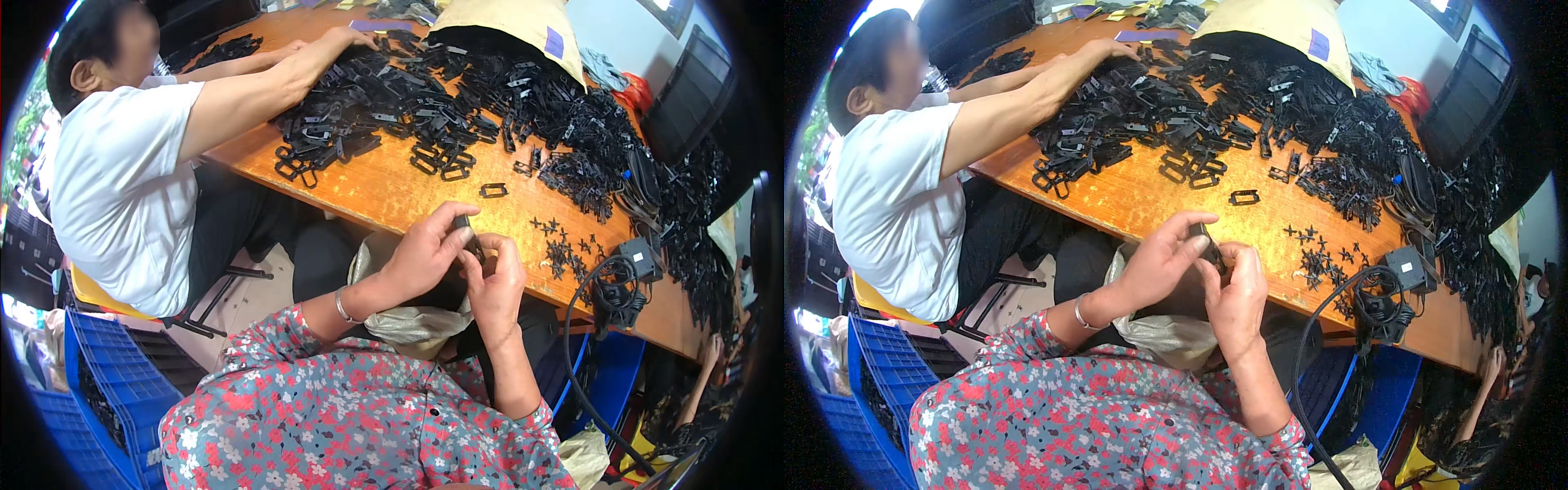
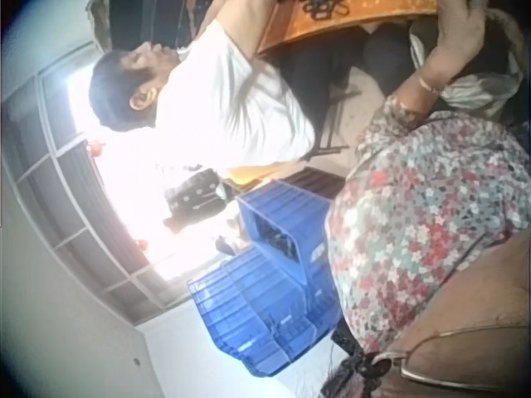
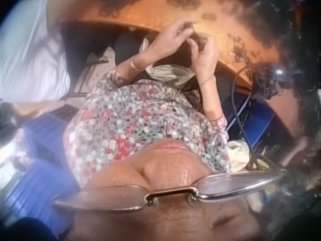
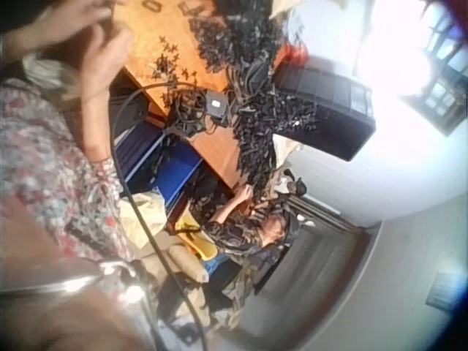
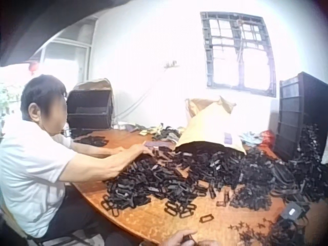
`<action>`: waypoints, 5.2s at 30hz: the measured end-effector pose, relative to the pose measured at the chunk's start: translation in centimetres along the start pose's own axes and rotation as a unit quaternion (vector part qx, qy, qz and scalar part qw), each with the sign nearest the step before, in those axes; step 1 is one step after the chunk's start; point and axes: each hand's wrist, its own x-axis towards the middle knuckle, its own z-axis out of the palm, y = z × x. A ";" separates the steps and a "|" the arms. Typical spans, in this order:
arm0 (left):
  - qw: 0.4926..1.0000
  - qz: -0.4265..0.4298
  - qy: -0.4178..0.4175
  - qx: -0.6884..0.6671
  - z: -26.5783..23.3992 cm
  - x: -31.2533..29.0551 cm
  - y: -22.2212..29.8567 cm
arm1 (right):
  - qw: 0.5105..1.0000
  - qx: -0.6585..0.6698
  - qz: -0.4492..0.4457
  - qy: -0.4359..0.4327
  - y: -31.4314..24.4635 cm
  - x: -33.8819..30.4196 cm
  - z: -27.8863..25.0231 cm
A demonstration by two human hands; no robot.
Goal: The person repeatedly picks up plastic components from the table, fits and snaps the pieces together by hand, and drops the assembled pieces into a bag.
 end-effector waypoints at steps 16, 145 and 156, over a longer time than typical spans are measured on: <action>0.975 -0.089 0.021 -0.205 0.1 0.6 -1.1 | 0.992 -0.092 -0.090 0.017 -0.3 1.1 -0.3; 0.926 0.142 -0.001 0.348 -1.1 9.2 -4.4 | 0.917 -0.333 -0.168 -0.140 4.0 12.8 -1.7; 0.927 0.150 0.003 0.344 -0.8 9.6 -4.7 | 0.892 -0.365 -0.190 -0.186 3.8 13.5 -1.6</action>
